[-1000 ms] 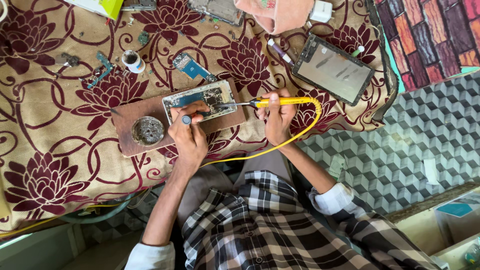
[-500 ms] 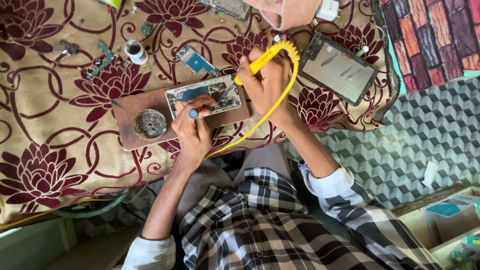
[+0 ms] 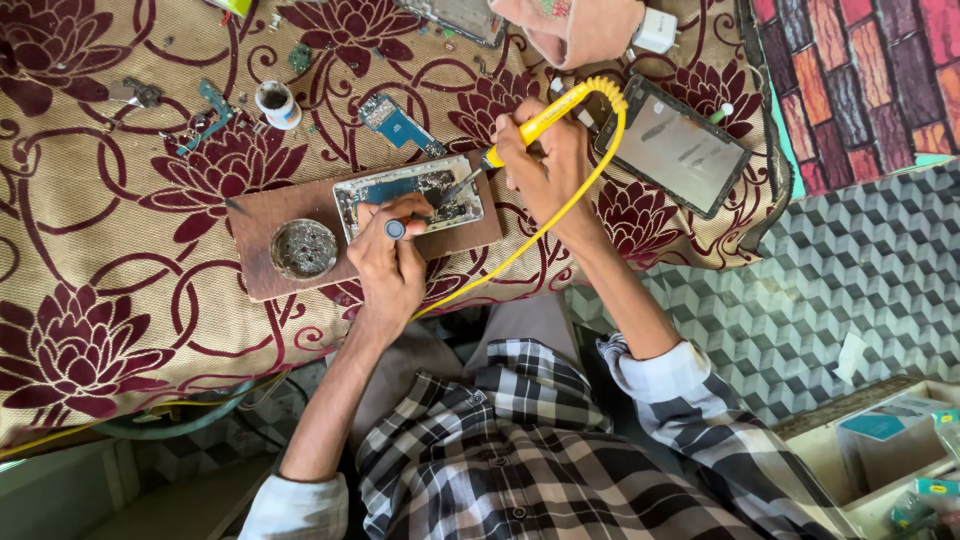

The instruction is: The person uses a soldering iron and solder wire to reflow or repair connections on a small circuit board. They repeatedly apply heat and solder to specific points on the board while holding it steady with the other hand.

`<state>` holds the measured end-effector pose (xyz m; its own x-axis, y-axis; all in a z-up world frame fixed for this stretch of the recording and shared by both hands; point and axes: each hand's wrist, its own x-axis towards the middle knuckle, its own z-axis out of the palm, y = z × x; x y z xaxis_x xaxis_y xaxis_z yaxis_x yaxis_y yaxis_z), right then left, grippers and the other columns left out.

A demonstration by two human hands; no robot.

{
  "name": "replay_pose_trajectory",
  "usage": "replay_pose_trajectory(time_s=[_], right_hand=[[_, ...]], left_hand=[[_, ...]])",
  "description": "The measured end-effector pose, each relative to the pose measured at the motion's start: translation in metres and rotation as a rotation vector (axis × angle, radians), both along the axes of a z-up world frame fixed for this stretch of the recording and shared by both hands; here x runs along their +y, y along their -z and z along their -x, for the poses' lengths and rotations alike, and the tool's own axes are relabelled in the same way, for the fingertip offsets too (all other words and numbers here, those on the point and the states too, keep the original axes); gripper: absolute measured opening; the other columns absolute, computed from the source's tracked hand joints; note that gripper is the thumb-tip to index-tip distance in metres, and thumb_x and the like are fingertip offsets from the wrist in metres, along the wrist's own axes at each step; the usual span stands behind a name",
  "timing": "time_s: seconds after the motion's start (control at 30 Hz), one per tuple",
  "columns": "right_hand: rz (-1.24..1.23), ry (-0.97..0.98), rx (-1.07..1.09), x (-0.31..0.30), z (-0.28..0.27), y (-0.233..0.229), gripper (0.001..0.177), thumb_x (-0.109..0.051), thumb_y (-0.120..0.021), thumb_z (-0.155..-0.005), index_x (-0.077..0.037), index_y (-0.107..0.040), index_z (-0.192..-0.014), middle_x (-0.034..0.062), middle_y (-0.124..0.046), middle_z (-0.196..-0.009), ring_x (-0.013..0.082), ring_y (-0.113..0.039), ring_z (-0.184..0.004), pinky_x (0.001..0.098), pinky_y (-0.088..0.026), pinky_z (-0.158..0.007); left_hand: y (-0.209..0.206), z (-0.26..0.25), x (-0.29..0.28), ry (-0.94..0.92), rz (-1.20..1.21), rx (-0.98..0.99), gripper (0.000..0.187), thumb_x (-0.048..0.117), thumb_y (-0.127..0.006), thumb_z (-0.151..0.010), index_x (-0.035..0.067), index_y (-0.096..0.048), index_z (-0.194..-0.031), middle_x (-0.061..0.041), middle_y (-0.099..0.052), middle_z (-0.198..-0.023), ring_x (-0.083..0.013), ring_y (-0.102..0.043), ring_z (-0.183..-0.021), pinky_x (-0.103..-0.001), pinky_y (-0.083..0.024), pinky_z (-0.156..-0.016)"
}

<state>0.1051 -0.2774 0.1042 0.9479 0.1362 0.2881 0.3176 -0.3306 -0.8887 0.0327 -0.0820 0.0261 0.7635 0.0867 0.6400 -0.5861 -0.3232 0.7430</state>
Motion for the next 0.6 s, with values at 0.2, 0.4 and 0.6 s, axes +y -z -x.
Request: replay_pose_trajectory(time_s=[0.2, 0.4, 0.6], right_hand=[[0.154, -0.086, -0.106, -0.007, -0.006, -0.002, 0.026, -0.004, -0.063, -0.104, 0.0, -0.054, -0.08, 0.0049, -0.06, -0.066, 0.0079, -0.052, -0.056, 0.0279, -0.039, -0.051], [0.094, -0.271, -0.185, 0.003, -0.023, -0.004, 0.024, -0.004, -0.061, -0.106, -0.001, -0.053, -0.083, 0.0045, -0.063, -0.075, 0.0092, -0.061, -0.068, 0.0291, -0.047, -0.06], [0.279, -0.414, 0.031, 0.006, -0.053, -0.017, 0.025, -0.019, -0.061, -0.108, -0.002, -0.056, -0.09, 0.0031, -0.06, -0.07, 0.0081, -0.057, -0.059, 0.0277, -0.044, -0.053]], left_hand=[[-0.004, 0.003, 0.001, 0.001, -0.03, 0.03, 0.013, -0.009, -0.052, -0.096, -0.003, -0.063, -0.096, -0.014, -0.073, -0.105, -0.0274, -0.066, -0.09, -0.037, -0.045, -0.085], [-0.008, 0.002, 0.001, 0.003, -0.034, 0.011, 0.014, -0.009, -0.052, -0.097, -0.002, -0.063, -0.092, -0.013, -0.073, -0.105, -0.0277, -0.065, -0.092, -0.037, -0.045, -0.086], [-0.006, 0.003, 0.001, -0.001, -0.019, -0.004, 0.015, -0.01, -0.051, -0.096, -0.003, -0.064, -0.094, -0.013, -0.073, -0.106, -0.0274, -0.065, -0.094, -0.037, -0.046, -0.088]])
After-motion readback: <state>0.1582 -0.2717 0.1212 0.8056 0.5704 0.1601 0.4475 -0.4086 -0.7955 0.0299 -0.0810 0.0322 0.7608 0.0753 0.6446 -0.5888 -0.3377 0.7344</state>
